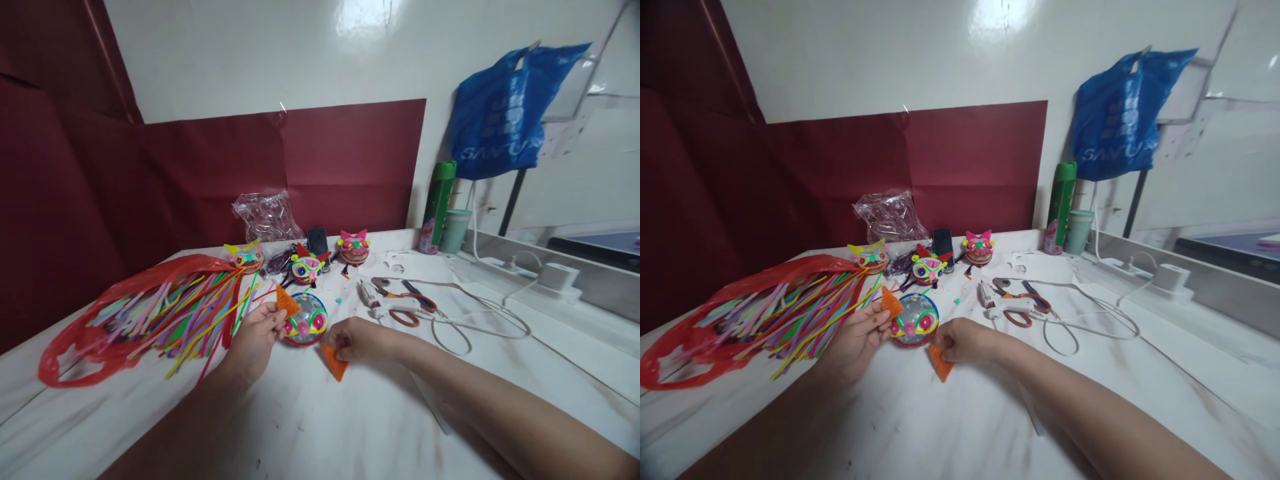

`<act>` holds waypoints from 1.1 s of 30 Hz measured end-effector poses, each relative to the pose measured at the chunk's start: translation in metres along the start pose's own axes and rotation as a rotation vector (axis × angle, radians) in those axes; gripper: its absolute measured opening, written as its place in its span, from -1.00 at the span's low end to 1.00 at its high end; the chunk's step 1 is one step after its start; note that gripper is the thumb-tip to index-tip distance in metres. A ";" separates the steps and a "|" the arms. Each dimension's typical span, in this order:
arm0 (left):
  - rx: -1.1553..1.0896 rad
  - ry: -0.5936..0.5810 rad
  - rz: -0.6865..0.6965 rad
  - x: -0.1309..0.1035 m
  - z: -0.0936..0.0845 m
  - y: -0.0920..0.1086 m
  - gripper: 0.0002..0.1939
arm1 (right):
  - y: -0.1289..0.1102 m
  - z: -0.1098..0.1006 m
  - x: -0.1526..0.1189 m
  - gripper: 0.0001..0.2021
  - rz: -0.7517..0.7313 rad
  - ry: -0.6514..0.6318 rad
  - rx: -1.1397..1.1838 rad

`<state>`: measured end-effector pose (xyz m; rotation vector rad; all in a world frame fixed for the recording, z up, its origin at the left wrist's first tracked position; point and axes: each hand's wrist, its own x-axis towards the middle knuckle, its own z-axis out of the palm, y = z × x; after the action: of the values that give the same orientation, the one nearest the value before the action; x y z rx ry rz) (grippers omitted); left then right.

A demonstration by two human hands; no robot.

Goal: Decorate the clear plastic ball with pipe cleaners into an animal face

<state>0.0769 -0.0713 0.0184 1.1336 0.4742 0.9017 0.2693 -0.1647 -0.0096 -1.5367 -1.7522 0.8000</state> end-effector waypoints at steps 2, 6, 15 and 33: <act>0.013 -0.026 -0.025 -0.002 0.002 0.000 -0.80 | -0.010 0.001 -0.003 -0.89 -0.015 0.098 -0.029; 0.080 -0.068 -0.059 -0.007 0.007 -0.004 -0.80 | -0.032 0.008 -0.009 -0.88 -0.139 0.273 0.045; 0.272 -0.133 -0.081 -0.024 0.022 -0.007 -0.74 | -0.034 0.020 -0.012 -0.66 -0.137 0.290 0.255; 0.161 -0.295 -0.180 -0.023 0.021 -0.004 -0.76 | -0.030 0.032 -0.009 -0.60 -0.150 0.173 0.566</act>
<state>0.0809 -0.1023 0.0199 1.3238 0.4033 0.5354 0.2265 -0.1779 -0.0054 -1.0482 -1.3421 0.9525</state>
